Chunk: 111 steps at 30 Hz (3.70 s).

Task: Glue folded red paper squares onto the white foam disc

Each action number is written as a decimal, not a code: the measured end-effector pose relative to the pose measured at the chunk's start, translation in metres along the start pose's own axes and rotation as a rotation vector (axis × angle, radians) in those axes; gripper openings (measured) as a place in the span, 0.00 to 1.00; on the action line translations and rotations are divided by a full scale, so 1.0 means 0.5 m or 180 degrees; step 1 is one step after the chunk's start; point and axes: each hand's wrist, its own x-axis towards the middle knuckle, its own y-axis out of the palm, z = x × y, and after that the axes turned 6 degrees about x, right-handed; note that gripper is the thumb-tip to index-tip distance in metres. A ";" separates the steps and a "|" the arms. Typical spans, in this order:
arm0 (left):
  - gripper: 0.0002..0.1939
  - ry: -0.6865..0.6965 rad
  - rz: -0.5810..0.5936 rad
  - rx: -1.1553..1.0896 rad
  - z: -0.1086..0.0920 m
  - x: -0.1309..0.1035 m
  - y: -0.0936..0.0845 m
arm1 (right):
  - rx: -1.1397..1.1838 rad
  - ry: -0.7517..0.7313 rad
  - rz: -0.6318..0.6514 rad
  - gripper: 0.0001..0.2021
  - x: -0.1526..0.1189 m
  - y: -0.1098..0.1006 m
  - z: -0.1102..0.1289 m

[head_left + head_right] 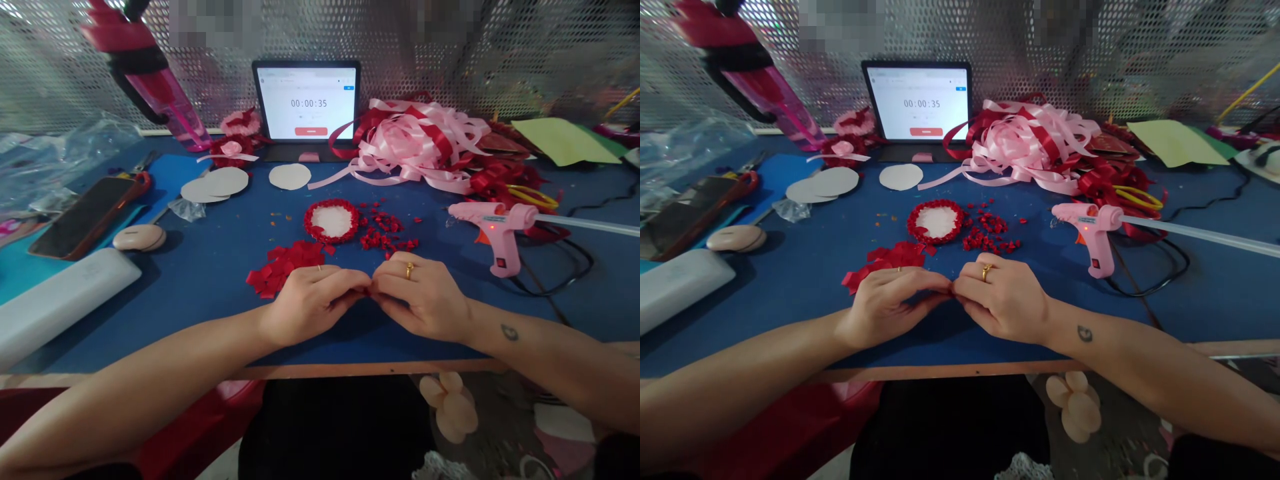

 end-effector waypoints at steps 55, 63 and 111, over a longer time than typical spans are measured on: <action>0.07 0.0271 0.0335 0.0041 0.001 -0.008 0.008 | -0.0261 0.0365 -0.0003 0.05 0.003 0.015 0.015; 0.08 0.0394 0.0439 0.0373 -0.008 -0.012 0.006 | -0.0258 0.0311 -0.0077 0.05 0.005 0.019 0.018; 0.08 0.0190 0.0416 0.0043 -0.008 -0.008 0.004 | 0.0045 0.0280 0.0076 0.06 0.007 0.014 0.017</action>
